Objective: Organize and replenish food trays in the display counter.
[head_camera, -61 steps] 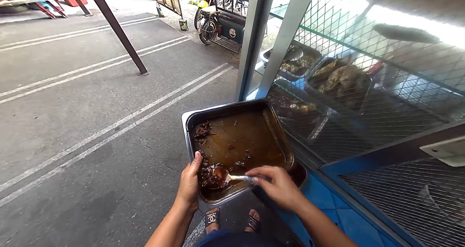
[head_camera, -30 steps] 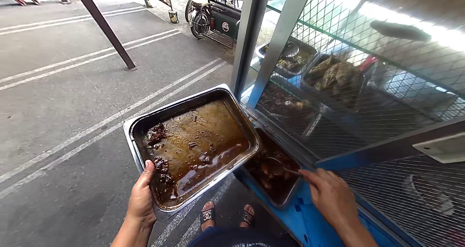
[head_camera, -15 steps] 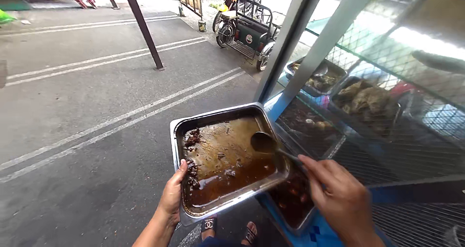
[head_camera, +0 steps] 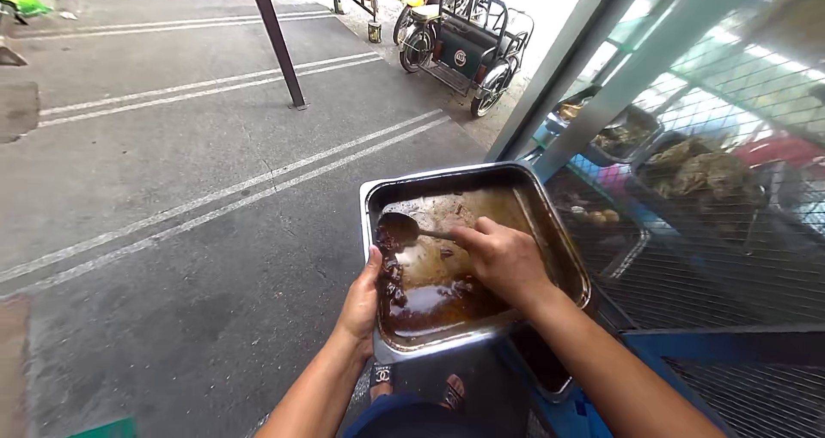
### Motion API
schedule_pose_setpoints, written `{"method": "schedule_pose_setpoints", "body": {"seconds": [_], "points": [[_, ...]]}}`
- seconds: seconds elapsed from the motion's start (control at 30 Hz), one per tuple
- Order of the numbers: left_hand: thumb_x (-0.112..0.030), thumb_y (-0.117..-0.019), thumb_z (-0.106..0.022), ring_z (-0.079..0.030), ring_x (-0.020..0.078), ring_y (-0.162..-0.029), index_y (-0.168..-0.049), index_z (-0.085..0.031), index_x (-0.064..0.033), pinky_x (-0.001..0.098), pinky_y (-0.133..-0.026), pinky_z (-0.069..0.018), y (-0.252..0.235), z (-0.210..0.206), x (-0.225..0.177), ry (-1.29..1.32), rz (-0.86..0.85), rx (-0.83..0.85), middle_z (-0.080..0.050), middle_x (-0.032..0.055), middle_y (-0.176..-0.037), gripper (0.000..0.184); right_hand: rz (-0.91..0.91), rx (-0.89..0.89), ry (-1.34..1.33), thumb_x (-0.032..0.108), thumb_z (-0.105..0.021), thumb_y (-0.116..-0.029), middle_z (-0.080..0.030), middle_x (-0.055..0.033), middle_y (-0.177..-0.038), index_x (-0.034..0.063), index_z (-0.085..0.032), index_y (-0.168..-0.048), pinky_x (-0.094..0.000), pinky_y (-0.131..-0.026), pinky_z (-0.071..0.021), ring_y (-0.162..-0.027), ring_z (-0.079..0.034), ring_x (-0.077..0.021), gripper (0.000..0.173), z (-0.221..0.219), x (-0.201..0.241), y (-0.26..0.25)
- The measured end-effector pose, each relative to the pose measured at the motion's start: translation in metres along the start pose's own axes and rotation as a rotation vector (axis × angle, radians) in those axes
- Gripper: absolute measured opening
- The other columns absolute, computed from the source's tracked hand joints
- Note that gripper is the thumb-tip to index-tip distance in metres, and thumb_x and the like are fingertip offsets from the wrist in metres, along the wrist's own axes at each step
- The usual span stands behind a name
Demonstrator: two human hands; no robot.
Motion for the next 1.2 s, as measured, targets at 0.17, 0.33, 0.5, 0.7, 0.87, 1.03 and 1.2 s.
{"method": "schedule_pose_setpoints", "body": {"seconds": [0.17,0.33,0.5,0.7,0.87,1.03,1.2], "points": [[-0.062,-0.105,-0.028,-0.074,0.0269,-0.094,-0.124,-0.066,-0.011,0.0471,-0.08,-0.0627,-0.011,0.015,-0.011,-0.025,0.036,0.026,-0.073,0.0176,-0.105,0.066,0.012,0.095,-0.125,0.023,-0.06,-0.0943,-0.061,0.002,-0.075,0.0264,-0.079,-0.109,-0.0355,-0.05,-0.0514,-0.059,-0.06,-0.013,0.025,-0.007,0.002,0.032],[-0.063,-0.1046,-0.029,-0.074,0.0246,-0.096,-0.128,-0.066,-0.0136,0.0465,-0.082,-0.0627,-0.022,0.029,-0.022,-0.169,0.066,-0.002,-0.074,0.0147,-0.108,0.066,0.001,0.15,-0.174,0.03,-0.06,-0.0963,-0.062,0.0079,-0.074,0.03,-0.081,-0.105,-0.0283,-0.055,-0.0518,-0.064,-0.06,-0.006,0.023,-0.012,0.014,0.057],[-0.062,-0.1045,-0.032,-0.074,0.0252,-0.094,-0.125,-0.068,-0.0113,0.0465,-0.08,-0.0627,-0.021,0.032,-0.019,-0.29,0.098,-0.035,-0.074,0.0151,-0.105,0.065,-0.151,0.243,-0.25,0.04,-0.061,-0.0978,-0.064,0.0103,-0.074,0.0324,-0.08,-0.103,-0.0295,-0.06,-0.0542,-0.067,-0.062,-0.0034,0.021,-0.018,0.019,0.078],[-0.059,-0.1053,-0.035,-0.073,0.0277,-0.097,-0.125,-0.068,-0.0085,0.0493,-0.083,-0.0617,-0.006,0.034,-0.009,-0.348,0.085,-0.097,-0.074,0.0166,-0.108,0.063,-0.491,0.482,-0.55,0.046,-0.058,-0.1007,-0.076,0.0117,-0.101,0.03,-0.079,-0.107,-0.038,-0.091,-0.0567,-0.098,-0.069,-0.0017,0.027,-0.028,0.026,0.122],[-0.059,-0.106,-0.033,-0.074,0.0264,-0.095,-0.125,-0.068,-0.0092,0.0481,-0.082,-0.062,0.016,0.027,0.008,-0.338,0.06,-0.065,-0.074,0.0156,-0.106,0.063,-0.642,0.389,-0.569,0.047,-0.059,-0.0994,-0.076,0.0148,-0.099,0.0321,-0.079,-0.106,-0.0371,-0.09,-0.0574,-0.097,-0.069,0.0006,0.026,-0.01,0.033,0.158],[-0.054,-0.1083,-0.028,-0.073,0.0268,-0.098,-0.129,-0.064,-0.0098,0.0483,-0.084,-0.0619,0.052,0.007,0.036,-0.279,0.042,0.032,-0.073,0.0168,-0.109,0.061,-0.785,0.139,-0.445,0.042,-0.064,-0.0973,-0.075,0.0147,-0.091,0.0326,-0.079,-0.101,-0.0384,-0.081,-0.0576,-0.086,-0.068,-0.0015,0.019,0.037,0.035,0.197],[-0.048,-0.1108,-0.025,-0.074,0.0257,-0.096,-0.13,-0.063,-0.0072,0.0462,-0.083,-0.0628,0.092,0.0,0.07,-0.294,0.028,0.104,-0.074,0.0174,-0.107,0.058,-0.886,-0.074,-0.254,0.032,-0.067,-0.0984,-0.075,0.0112,-0.09,0.0304,-0.079,-0.102,-0.0453,-0.072,-0.0584,-0.081,-0.07,-0.007,0.013,0.107,0.038,0.242]]}}
Point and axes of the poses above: each hand's wrist, its own y-axis away from the middle knuckle, its own z-axis out of the back of the hand, x = y × z, the point moved 4 cm from there along -y, towards the middle knuckle
